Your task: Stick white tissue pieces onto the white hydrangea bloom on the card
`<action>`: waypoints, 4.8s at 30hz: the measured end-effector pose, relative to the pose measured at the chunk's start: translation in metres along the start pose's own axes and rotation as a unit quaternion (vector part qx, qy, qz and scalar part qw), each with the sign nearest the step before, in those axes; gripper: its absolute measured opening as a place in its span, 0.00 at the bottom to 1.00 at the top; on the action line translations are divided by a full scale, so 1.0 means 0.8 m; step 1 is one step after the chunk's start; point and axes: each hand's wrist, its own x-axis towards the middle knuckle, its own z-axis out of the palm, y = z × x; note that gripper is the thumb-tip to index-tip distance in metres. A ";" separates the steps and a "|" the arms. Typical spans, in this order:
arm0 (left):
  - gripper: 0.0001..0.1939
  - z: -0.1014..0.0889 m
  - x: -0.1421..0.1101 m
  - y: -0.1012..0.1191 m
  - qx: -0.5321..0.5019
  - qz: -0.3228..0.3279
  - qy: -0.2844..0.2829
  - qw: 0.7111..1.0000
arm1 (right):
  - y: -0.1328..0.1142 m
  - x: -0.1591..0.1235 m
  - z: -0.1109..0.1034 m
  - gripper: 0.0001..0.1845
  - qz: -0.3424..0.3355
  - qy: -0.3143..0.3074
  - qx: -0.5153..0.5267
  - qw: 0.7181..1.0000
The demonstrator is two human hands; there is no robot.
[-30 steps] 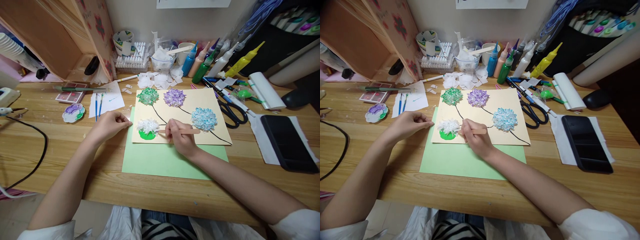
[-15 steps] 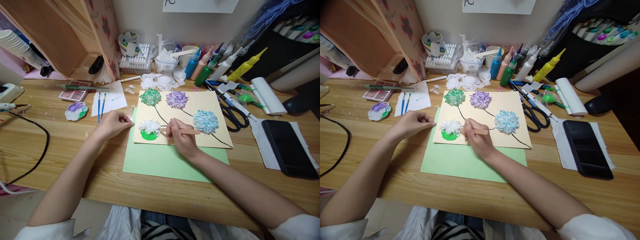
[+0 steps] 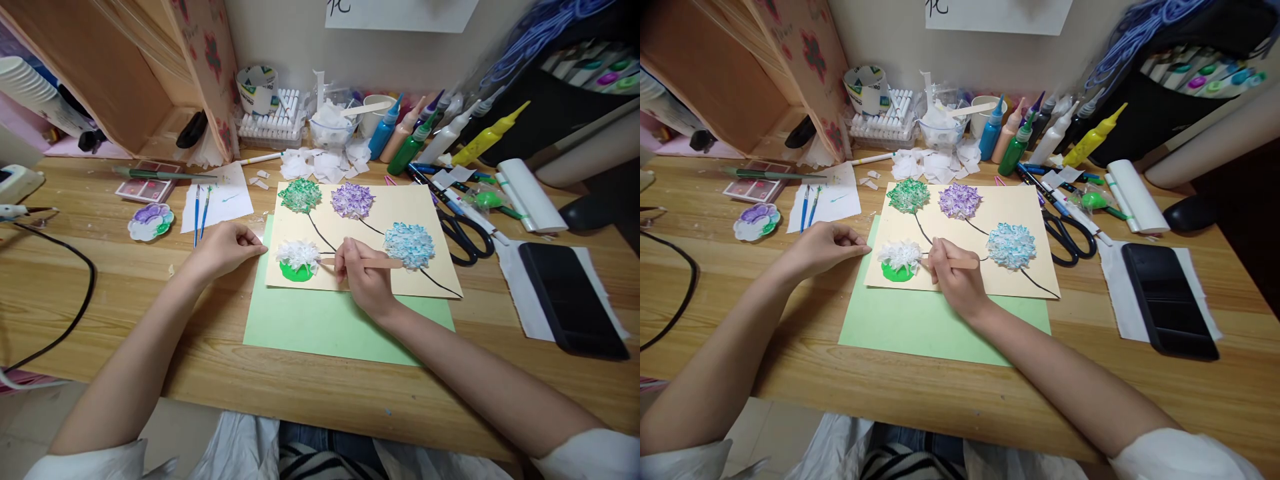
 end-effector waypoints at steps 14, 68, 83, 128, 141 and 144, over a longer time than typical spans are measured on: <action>0.15 -0.001 -0.002 0.006 -0.007 0.001 0.002 1.000 | 0.000 0.000 0.000 0.25 -0.030 -0.002 -0.005 1.000; 0.13 0.010 0.001 -0.001 -0.024 0.025 -0.033 0.999 | -0.001 0.003 0.004 0.24 -0.006 -0.036 -0.019 0.999; 0.18 -0.012 0.004 0.004 -0.044 0.059 0.022 0.997 | 0.010 0.006 0.004 0.28 0.064 0.058 0.149 0.985; 0.09 -0.041 0.132 0.061 -0.037 0.210 0.304 0.929 | 0.001 0.010 0.002 0.28 0.121 0.033 0.205 0.971; 0.08 0.034 -0.049 0.064 -0.223 0.200 0.009 0.954 | 0.001 0.004 -0.001 0.26 0.033 0.080 0.186 0.979; 0.06 0.053 -0.049 0.054 -0.139 0.226 0.020 0.964 | 0.006 -0.006 0.000 0.26 -0.020 0.092 0.169 0.981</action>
